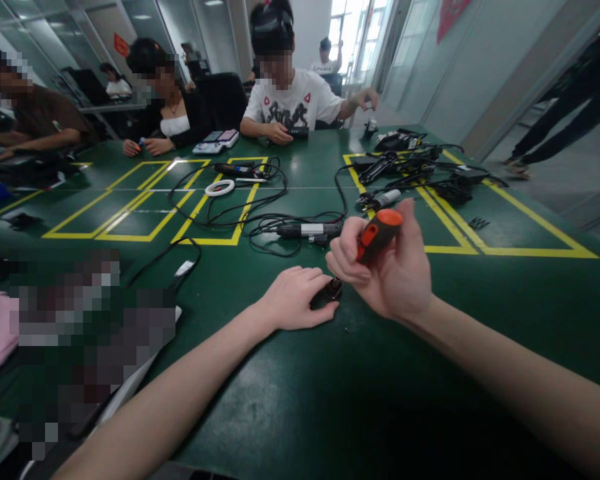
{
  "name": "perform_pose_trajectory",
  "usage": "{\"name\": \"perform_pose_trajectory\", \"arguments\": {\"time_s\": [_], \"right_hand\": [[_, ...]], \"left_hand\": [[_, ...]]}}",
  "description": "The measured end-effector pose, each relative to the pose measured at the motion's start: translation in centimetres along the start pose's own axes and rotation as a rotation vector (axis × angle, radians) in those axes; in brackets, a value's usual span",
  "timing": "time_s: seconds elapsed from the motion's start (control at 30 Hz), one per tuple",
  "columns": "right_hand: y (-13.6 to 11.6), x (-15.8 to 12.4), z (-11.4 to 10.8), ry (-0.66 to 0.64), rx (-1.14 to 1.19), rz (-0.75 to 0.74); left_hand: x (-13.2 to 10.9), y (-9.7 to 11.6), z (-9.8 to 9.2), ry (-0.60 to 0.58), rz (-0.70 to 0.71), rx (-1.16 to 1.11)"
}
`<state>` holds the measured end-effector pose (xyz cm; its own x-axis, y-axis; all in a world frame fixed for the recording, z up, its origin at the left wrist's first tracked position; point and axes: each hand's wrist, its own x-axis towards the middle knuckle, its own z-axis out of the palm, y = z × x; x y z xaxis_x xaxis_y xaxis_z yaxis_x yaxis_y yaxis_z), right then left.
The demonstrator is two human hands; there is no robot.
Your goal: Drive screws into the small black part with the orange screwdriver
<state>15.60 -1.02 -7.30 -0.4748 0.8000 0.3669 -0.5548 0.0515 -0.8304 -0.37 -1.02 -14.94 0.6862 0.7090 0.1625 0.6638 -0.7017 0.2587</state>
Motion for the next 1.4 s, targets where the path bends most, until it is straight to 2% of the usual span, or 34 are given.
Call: {"name": "perform_pose_trajectory", "arguments": {"time_s": [0.2,0.4,0.63,0.83,0.97,1.07,1.27,1.33,1.4], "right_hand": [[0.1,-0.1,-0.2,0.056,-0.012,-0.005],[0.2,0.1,-0.2,-0.006,-0.027,0.049],[0.2,0.0,0.1,0.072,-0.040,0.026],[0.5,0.2,-0.3,0.062,-0.021,0.053],[0.4,0.1,-0.2,0.129,-0.008,0.041],[0.3,0.1,-0.1,0.116,-0.029,0.058],[0.5,0.3,-0.4,0.034,-0.040,0.115],[0.5,0.4,-0.4,0.047,-0.030,0.122],[0.6,0.4,-0.4,0.058,-0.004,0.123]], "left_hand": [[0.0,-0.2,0.1,0.003,-0.001,-0.010],[0.0,-0.5,0.0,0.009,0.038,-0.007],[0.0,-0.8,0.4,0.012,0.028,-0.030],[0.0,-1.5,0.4,0.090,-0.042,-0.360],[0.1,-1.7,0.2,0.076,-0.101,-0.528],[0.1,-1.7,0.0,0.075,-0.103,-0.579],[0.1,-2.3,-0.2,0.160,-0.069,-0.676],[0.1,-2.6,-0.7,0.255,-0.095,-0.744],[0.3,-2.7,-1.7,0.407,-0.124,-0.773]]}}
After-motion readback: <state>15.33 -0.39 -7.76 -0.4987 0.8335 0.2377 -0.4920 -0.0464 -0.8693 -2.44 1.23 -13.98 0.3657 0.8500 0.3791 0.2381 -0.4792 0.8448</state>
